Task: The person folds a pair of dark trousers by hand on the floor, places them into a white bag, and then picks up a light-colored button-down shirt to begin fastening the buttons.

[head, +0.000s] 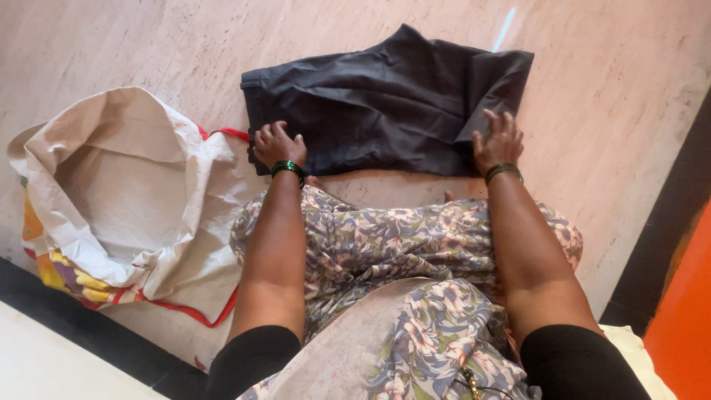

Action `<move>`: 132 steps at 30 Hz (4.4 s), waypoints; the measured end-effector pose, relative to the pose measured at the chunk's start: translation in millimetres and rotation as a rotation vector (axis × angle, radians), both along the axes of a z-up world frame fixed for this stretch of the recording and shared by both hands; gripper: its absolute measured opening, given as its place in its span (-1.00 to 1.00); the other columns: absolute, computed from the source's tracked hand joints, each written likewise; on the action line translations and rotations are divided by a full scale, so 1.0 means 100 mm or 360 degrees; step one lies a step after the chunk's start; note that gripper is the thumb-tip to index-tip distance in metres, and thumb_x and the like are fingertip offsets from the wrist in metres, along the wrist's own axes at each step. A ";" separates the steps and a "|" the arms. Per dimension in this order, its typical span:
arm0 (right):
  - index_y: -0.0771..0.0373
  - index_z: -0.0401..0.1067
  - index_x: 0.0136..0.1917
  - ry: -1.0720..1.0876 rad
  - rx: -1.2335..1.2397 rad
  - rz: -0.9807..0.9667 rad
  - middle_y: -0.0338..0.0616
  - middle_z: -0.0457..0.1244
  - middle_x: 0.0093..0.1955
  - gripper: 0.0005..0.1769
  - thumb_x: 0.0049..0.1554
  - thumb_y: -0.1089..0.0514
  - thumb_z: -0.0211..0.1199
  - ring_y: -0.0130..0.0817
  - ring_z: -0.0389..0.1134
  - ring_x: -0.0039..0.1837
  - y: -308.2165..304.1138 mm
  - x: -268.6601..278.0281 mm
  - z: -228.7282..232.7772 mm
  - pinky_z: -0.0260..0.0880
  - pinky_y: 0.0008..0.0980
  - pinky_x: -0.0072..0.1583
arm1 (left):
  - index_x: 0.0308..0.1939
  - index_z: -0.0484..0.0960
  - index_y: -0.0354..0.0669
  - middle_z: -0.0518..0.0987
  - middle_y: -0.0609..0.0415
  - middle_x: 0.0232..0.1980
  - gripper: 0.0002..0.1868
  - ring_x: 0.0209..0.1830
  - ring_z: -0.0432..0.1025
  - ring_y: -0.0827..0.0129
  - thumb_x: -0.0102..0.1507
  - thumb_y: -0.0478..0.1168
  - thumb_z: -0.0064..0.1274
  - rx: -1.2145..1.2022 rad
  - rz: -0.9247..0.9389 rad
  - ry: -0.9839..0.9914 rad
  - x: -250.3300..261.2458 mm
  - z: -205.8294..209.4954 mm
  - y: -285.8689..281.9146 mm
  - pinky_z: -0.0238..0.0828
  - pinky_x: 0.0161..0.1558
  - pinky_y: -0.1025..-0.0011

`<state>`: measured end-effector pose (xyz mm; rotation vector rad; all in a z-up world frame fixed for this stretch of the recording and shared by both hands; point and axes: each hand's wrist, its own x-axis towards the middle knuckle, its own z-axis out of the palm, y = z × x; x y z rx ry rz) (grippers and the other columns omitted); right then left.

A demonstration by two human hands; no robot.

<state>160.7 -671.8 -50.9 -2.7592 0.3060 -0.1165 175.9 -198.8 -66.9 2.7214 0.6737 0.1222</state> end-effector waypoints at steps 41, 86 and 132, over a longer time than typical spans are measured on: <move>-0.01 0.33 0.44 0.1143 -0.0277 0.0571 -0.04 0.25 0.44 -0.49 0.26 -0.08 0.23 -0.13 0.27 0.44 -0.47 0.17 -0.47 0.24 -0.17 0.43 | 0.36 0.49 0.21 0.25 0.15 0.55 -0.44 0.61 0.02 0.19 0.30 0.16 0.10 -0.0135 -0.0523 0.0826 -0.02 -0.22 -0.30 0.06 0.51 0.00; -0.07 0.37 0.44 0.1144 0.0342 0.0547 -0.15 0.35 0.33 -0.47 0.19 0.00 0.23 -0.22 0.38 0.34 -0.08 0.07 -0.43 0.36 -0.21 0.40 | 0.11 0.48 -0.38 0.65 -0.13 -0.02 -0.36 -0.24 0.55 0.16 0.01 -0.35 0.41 -0.1910 0.1137 -0.0329 0.51 -0.88 1.56 0.43 -0.32 0.20; -0.05 -0.19 0.78 -0.0311 -0.0397 -0.1255 0.26 -0.34 0.78 0.05 0.17 0.24 0.24 0.24 -0.32 0.76 -2.86 -0.27 -0.54 -0.26 -0.01 0.68 | 0.53 -0.45 0.87 -0.78 0.21 0.65 -0.04 0.58 -0.88 -0.21 0.26 0.46 -0.13 0.0357 -0.1093 0.1410 0.06 -0.13 -1.09 -0.54 0.32 -0.68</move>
